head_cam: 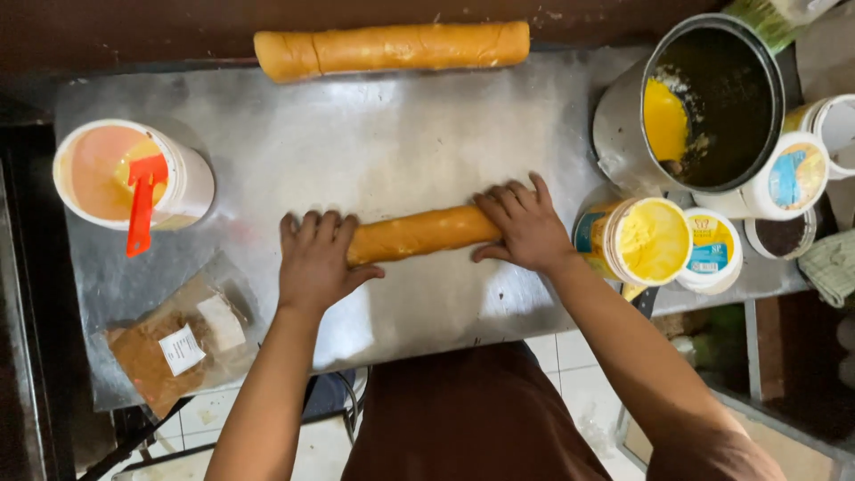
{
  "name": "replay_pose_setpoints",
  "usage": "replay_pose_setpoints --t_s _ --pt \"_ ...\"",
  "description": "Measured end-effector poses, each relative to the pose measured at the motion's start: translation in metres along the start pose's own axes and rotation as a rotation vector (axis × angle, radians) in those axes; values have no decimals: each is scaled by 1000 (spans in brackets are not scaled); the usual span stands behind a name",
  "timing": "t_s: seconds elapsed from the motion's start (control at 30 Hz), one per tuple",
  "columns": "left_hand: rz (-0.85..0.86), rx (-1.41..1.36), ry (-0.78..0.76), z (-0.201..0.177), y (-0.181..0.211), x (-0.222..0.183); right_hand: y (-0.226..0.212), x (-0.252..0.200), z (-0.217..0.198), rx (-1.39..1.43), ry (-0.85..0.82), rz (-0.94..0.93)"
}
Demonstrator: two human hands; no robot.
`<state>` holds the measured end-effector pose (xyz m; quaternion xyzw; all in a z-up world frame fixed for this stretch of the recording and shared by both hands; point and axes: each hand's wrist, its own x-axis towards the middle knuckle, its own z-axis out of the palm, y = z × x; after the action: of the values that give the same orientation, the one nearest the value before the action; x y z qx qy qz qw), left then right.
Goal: Rolling filled dough on a counter, checking an industrial oven, and organizing ingredient containers in a bakery.
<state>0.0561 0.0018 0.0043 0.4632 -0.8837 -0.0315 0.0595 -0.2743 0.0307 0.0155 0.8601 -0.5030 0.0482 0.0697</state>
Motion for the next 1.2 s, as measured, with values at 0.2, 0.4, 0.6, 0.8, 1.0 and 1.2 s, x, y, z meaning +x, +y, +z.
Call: replay_pose_setpoints --t_s 0.2,0.4,0.6,0.8,1.0,1.2 --pt "-93 21 -23 16 -6 -11 9 -15 30 7 3 28" --pt "-179 -253 -250 -35 7 1 -4 6 -25 189 -341 96" --pt "-128 -190 -479 -15 -5 19 -1 27 -28 295 -541 131" --pt "-121 -133 -253 -44 -28 76 33 66 -25 139 -323 170" --pt "6 43 360 -32 -62 153 83 129 24 -110 324 150" --pt "10 -3 389 27 -79 169 88 139 59 41 269 178"
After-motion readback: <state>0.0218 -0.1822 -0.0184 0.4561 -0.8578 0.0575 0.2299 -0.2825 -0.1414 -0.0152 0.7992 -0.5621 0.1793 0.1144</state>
